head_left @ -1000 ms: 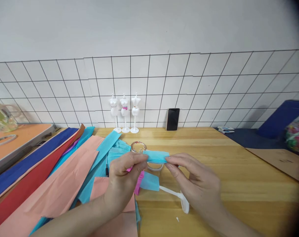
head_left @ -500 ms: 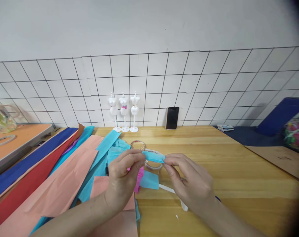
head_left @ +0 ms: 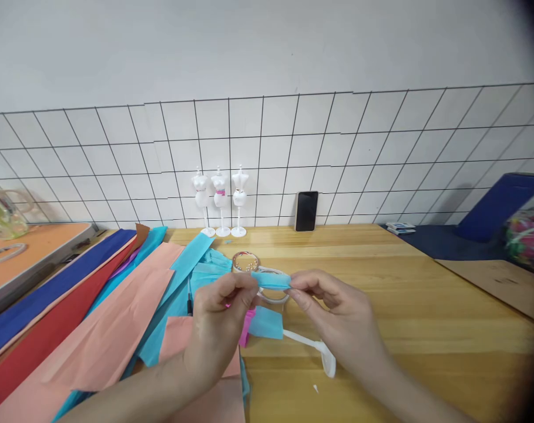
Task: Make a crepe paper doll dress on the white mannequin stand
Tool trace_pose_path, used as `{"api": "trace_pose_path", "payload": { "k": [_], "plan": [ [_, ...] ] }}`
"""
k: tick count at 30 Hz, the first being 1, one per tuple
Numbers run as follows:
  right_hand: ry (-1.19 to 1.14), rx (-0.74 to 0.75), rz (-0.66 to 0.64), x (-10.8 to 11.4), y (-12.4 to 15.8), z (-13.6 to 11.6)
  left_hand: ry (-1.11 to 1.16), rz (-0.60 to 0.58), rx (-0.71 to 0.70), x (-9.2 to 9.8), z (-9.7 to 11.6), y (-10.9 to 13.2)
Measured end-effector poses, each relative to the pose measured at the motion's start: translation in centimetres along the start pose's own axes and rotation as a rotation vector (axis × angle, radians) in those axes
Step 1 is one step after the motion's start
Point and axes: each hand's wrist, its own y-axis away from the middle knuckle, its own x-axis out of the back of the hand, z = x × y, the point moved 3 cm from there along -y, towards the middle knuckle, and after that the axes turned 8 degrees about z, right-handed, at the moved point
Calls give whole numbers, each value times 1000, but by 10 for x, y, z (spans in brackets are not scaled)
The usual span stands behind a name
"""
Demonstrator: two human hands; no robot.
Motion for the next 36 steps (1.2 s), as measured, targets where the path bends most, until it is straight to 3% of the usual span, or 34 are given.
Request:
{"api": "trace_pose_path", "payload": {
  "k": [3, 8, 21, 30, 36],
  "plan": [
    [-62, 12, 5, 1, 0, -2, 68, 6, 88, 0, 1, -2],
    [-95, 37, 45, 4, 0, -5, 128, -14, 109, -2, 3, -1],
    [-160, 137, 100, 4, 1, -7, 65, 2, -55, 0, 9, -1],
    [-166, 85, 38, 4, 2, -7, 165, -25, 185, -3, 7, -2],
    [-143, 161, 39, 3, 1, -10, 95, -27, 104, 0, 5, -1]
  ]
}}
